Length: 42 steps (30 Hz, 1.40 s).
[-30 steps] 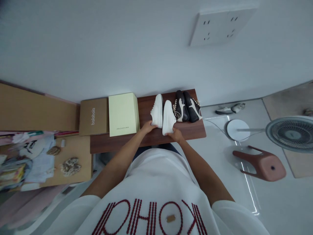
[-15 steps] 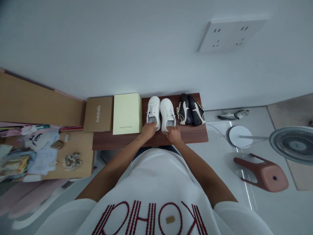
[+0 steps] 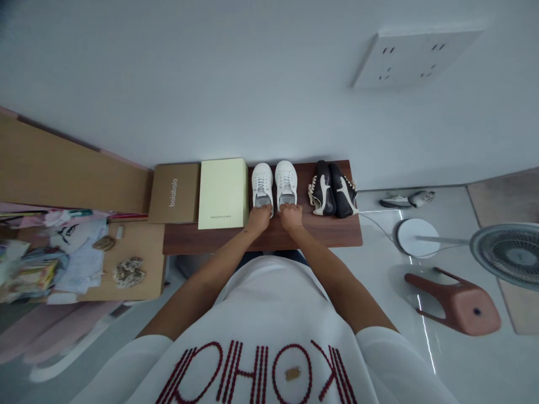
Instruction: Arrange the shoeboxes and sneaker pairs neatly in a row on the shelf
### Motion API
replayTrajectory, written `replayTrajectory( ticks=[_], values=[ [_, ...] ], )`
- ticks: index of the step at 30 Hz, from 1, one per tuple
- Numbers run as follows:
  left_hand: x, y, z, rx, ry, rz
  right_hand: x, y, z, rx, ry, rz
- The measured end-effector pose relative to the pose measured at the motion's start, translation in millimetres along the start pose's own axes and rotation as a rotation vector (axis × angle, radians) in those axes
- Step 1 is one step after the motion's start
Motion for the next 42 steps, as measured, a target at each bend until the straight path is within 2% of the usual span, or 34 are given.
replayTrajectory(
  ticks=[12, 19, 23, 27, 30, 33, 36, 39, 41, 42],
  values=[
    [-8, 3.3, 7, -0.003, -0.017, 0.0, -17, 15, 4, -0.044, 0.02, -0.002],
    [-9, 10.0, 6, -0.006, -0.035, 0.007, -16, 19, 4, -0.045, 0.008, -0.013],
    [-10, 5.1, 0, 0.019, -0.036, 0.032, -12, 11, 3, 0.001, -0.003, 0.031],
    [-7, -12.0, -4, 0.094, -0.023, 0.045, 1, -8, -1, 0.129, 0.019, 0.139],
    [3, -21.8, 2, 0.157, 0.008, 0.024, 29, -25, -5, 0.23, 0.068, 0.242],
    [28, -18.8, 15, 0.197, 0.111, -0.057, 81, -39, -5, 0.321, 0.196, 0.32],
    [63, -4.0, 34, 0.219, 0.216, -0.234, 149, -43, -5, 0.388, 0.357, 0.372],
    [93, 17.1, 59, 0.194, 0.21, -0.419, 219, -35, -6, 0.411, 0.523, 0.381],
    [109, 30.9, 75, 0.149, 0.179, -0.465, 252, -24, -6, 0.372, 0.568, 0.362],
    [116, 37.1, 82, 0.125, 0.165, -0.469, 261, -18, -4, 0.339, 0.533, 0.342]
  ],
)
Point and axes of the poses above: each hand's wrist, its own z-axis towards the middle knuckle, its own y-axis out of the palm, x = y × z, the point moved 7 cm from there along z, towards the middle knuckle, and after that the axes turned 14 degrees about y, right-handed, at the moved point
